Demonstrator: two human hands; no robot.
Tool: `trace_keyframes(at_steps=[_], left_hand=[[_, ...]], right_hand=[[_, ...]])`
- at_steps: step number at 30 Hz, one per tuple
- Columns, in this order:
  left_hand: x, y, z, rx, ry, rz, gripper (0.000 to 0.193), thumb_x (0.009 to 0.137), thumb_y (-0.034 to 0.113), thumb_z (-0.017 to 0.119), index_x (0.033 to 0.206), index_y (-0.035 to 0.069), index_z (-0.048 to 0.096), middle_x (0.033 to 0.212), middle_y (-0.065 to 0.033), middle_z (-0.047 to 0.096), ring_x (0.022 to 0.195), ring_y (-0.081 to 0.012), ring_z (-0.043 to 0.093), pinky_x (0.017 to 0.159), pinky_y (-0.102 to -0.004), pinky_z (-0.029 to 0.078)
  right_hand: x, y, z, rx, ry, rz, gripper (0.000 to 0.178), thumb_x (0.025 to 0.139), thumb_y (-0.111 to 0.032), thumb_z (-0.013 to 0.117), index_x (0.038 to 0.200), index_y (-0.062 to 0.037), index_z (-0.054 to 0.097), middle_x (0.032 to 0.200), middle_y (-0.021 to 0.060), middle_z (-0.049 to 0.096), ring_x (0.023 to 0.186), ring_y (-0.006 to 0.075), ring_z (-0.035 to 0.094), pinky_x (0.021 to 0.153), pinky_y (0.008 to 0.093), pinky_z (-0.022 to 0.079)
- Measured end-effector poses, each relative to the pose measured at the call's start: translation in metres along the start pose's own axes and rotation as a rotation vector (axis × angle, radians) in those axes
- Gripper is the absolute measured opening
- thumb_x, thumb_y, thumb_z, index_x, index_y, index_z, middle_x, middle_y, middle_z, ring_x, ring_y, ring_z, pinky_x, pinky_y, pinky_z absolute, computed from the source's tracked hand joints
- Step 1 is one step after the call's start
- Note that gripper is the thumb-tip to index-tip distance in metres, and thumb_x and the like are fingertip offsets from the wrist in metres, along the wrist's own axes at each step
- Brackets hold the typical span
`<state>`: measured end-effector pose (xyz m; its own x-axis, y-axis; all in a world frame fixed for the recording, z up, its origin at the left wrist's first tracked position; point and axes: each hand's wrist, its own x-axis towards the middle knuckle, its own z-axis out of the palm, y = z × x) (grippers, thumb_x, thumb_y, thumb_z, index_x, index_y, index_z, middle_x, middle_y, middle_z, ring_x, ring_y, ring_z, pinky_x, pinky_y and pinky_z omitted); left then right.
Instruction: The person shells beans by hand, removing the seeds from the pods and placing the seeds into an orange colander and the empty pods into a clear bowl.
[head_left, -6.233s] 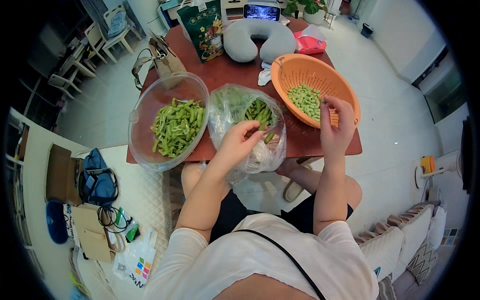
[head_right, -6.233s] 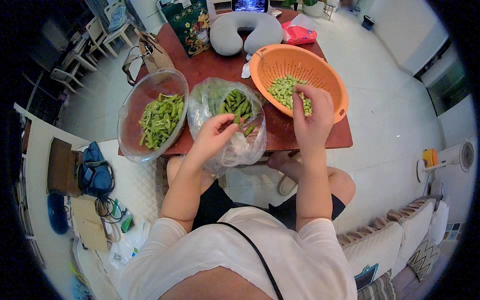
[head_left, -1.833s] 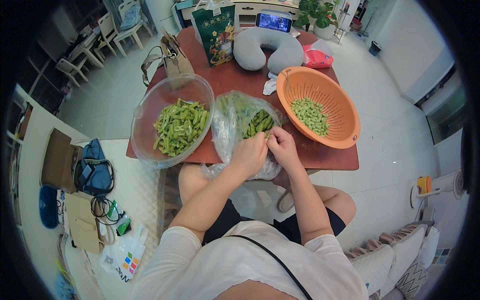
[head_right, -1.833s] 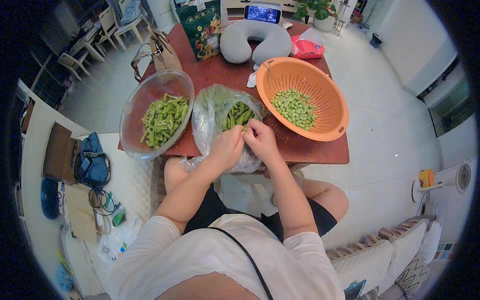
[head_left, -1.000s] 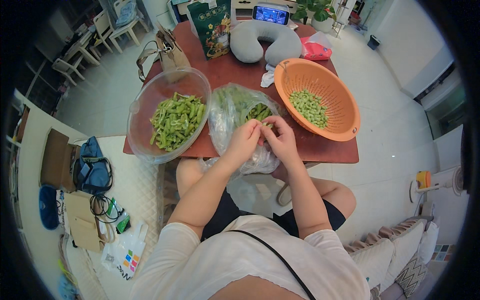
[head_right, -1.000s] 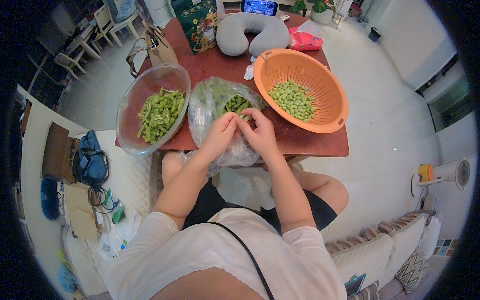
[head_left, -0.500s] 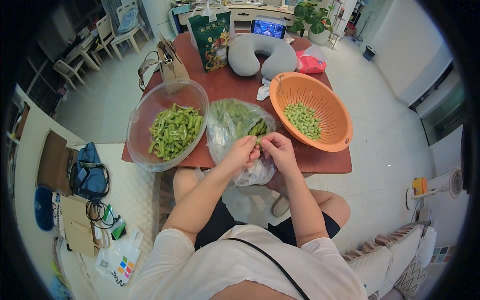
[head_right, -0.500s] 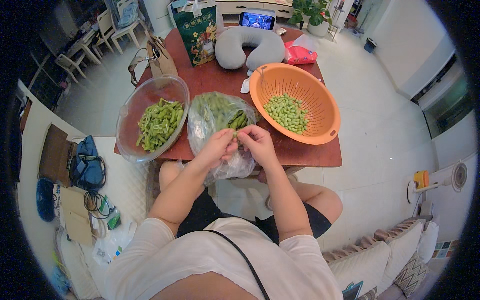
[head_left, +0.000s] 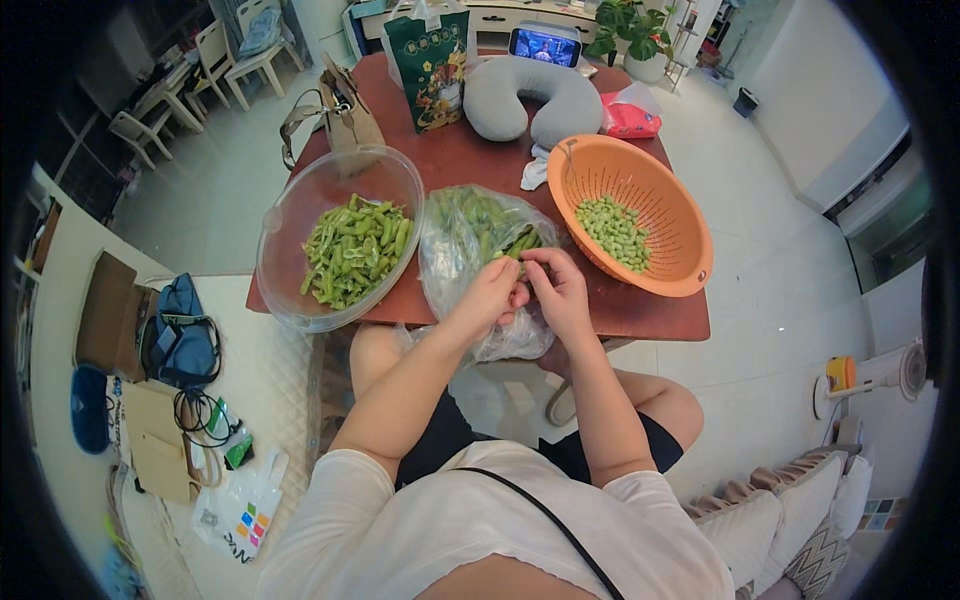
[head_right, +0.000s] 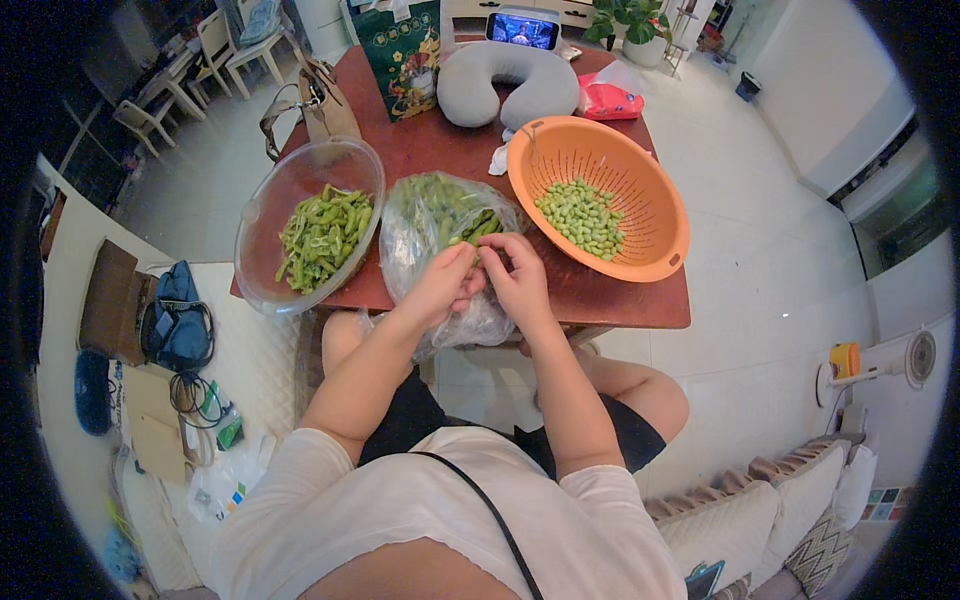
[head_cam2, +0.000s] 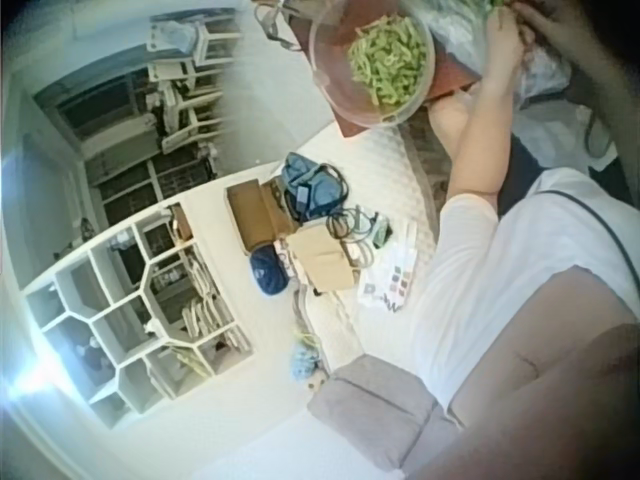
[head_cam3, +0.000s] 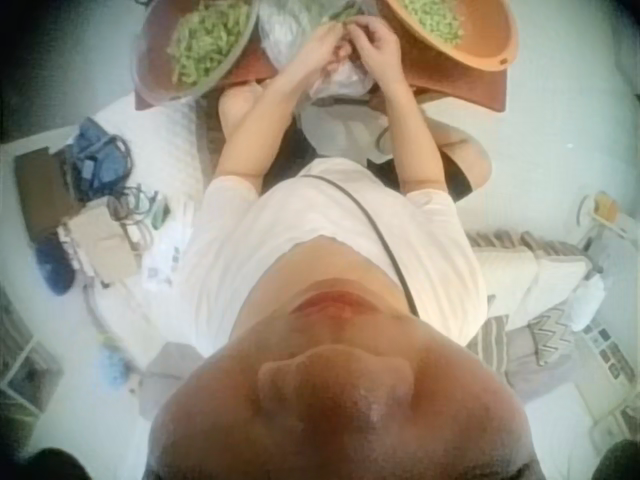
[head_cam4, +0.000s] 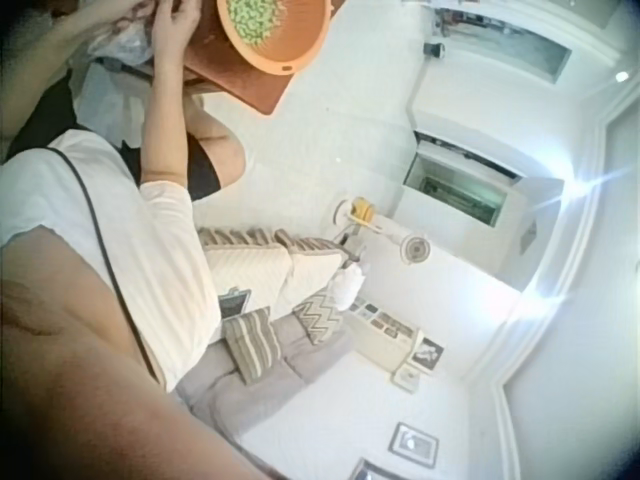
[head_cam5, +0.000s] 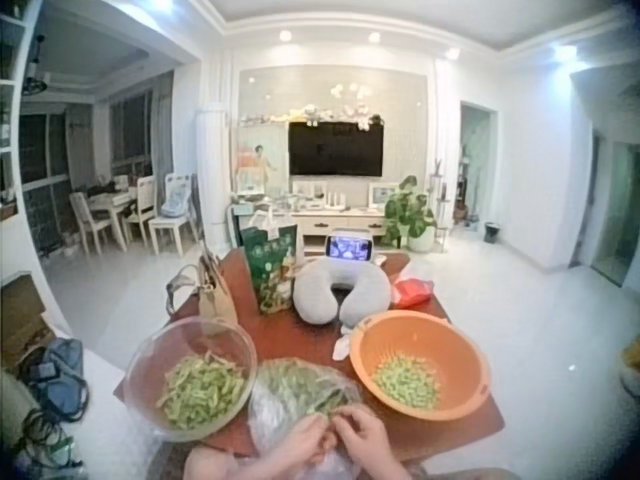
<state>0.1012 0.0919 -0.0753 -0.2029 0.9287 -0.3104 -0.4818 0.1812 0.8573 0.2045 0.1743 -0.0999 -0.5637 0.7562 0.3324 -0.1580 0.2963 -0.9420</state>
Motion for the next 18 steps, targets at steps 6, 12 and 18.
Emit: trace_keyframes(at_steps=[6,12,18], left_hand=[[0.003,0.002,-0.001,0.015,0.019,-0.009,0.021,0.096,0.024,0.031,0.089,0.010,0.045,0.065,0.0010,0.044,0.048,-0.0057,0.037,0.037,-0.0196,0.027],[-0.002,0.006,0.003,0.016,0.031,0.036,0.012,0.092,0.026,0.040,0.093,0.015,0.046,0.068,0.0012,0.044,0.049,-0.0065,0.036,0.039,-0.0210,0.025],[0.002,-0.001,0.000,0.105,0.027,0.020,0.018,0.094,0.030,0.038,0.095,0.015,0.046,0.068,0.0020,0.044,0.050,-0.0068,0.037,0.040,-0.0204,0.026]], right_hand=[[0.012,-0.024,0.005,-0.530,-0.007,-0.394,0.022,0.074,-0.015,0.064,0.093,-0.0056,0.063,0.090,0.0098,0.057,0.089,0.0278,0.052,0.078,0.0364,0.042],[0.026,-0.035,0.012,-0.561,-0.263,-0.426,0.015,0.078,-0.016,0.058,0.088,-0.0053,0.064,0.090,0.0090,0.061,0.089,0.0274,0.053,0.080,0.0370,0.040],[0.022,-0.037,0.010,-0.495,-0.231,-0.331,0.012,0.078,-0.008,0.057,0.087,-0.0034,0.064,0.086,0.0095,0.062,0.085,0.0277,0.056,0.077,0.0364,0.043]])
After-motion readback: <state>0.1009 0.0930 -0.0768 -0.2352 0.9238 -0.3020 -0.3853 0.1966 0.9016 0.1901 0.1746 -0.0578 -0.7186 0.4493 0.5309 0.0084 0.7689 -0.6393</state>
